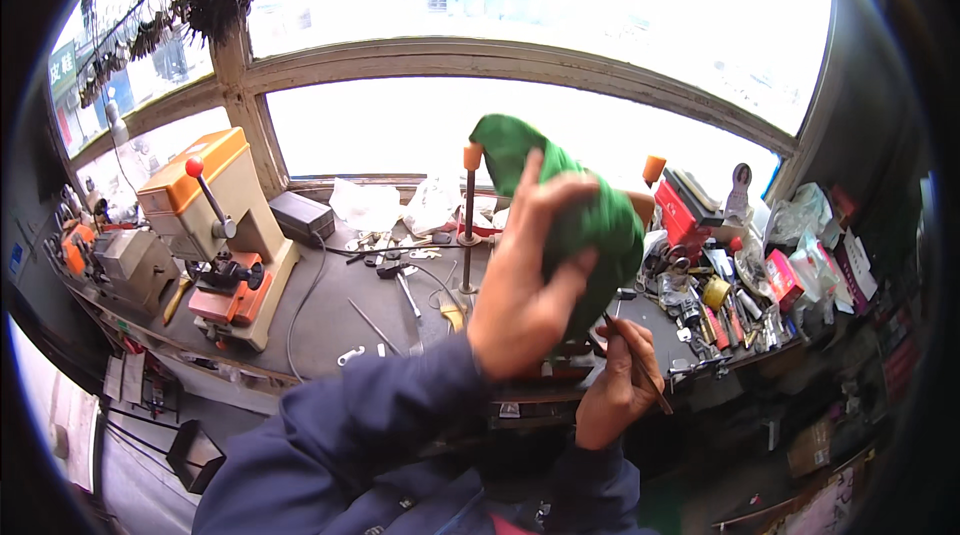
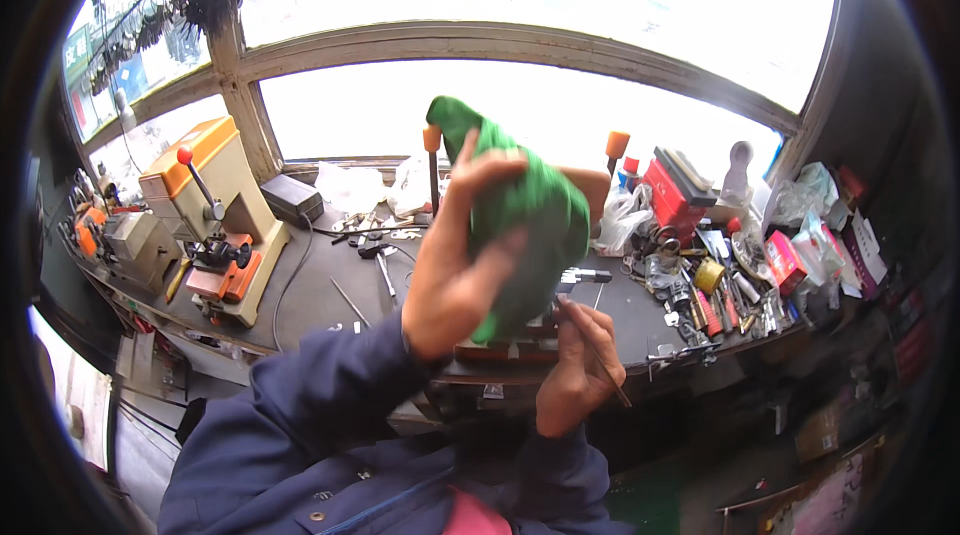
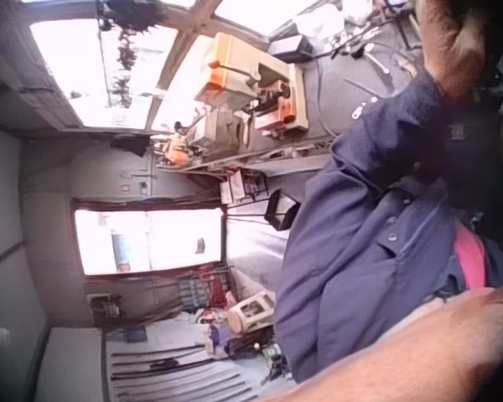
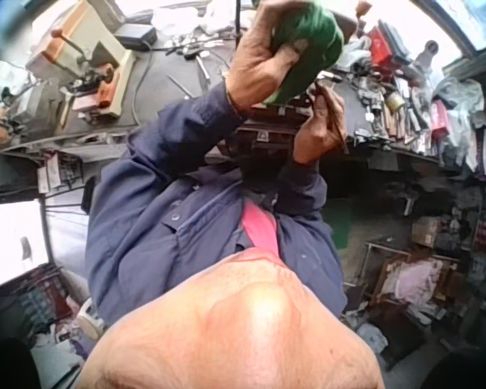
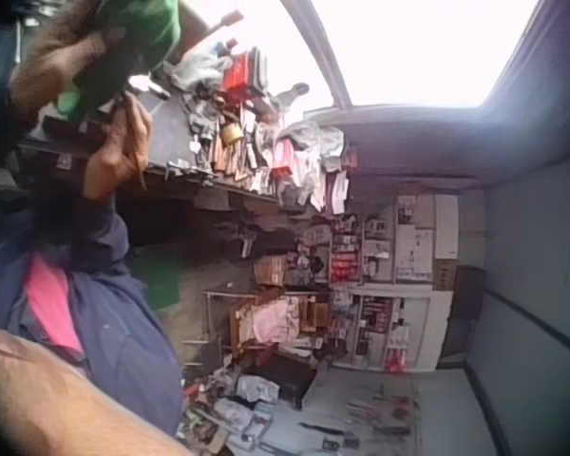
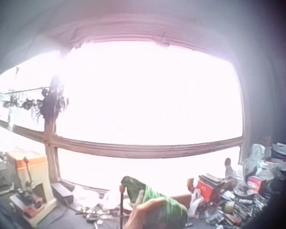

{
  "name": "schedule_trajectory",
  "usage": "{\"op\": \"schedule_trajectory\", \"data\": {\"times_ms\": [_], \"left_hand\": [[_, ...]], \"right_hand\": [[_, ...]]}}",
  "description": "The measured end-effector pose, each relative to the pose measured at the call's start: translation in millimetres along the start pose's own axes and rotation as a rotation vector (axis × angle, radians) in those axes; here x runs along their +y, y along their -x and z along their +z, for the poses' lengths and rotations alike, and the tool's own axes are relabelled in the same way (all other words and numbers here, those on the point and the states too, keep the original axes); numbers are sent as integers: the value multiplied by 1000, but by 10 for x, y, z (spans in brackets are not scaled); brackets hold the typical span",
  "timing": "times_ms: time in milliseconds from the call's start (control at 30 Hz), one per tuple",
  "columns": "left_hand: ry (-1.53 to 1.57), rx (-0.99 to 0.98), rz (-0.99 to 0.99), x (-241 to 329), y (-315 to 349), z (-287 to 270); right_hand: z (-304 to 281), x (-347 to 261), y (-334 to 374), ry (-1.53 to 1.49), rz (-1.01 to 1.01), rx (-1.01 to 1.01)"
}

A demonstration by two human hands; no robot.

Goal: The person wipes the exterior of a key duplicator machine with a green cloth, then uses a small metal tool to scrape or clean crevices on the machine's surface. The person repeatedly wipes and scrapes different areas of the machine throughout the clip.

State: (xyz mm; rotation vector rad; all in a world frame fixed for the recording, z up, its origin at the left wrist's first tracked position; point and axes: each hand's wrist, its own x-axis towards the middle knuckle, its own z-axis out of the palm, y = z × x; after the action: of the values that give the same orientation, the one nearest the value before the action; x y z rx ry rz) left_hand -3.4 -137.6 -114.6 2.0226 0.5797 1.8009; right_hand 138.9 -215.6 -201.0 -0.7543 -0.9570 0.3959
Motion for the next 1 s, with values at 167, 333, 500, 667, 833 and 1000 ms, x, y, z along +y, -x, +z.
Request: {"op": "schedule_trajectory", "data": {"times_ms": [167,333,500,667,833,1000], "left_hand": [[297,-14,-183,108,181,-97],[355,-68,-190,-202,-157,-200],[294,-263,-171,-821,-1020,-312],[-623,-701,414,-1550,-1945,29],[-281,-639,44,-1951,-2093,230],[-262,-455,-182,-1161,-1673,-64]], "right_hand": [[12,-33,16,56,-50,28],[-86,-71,13,90,-103,57],[-181,-91,47,124,-87,69],[-283,-188,105,125,-71,96],[-497,-358,170,168,-82,118],[-633,-334,242,181,-37,123]]}}
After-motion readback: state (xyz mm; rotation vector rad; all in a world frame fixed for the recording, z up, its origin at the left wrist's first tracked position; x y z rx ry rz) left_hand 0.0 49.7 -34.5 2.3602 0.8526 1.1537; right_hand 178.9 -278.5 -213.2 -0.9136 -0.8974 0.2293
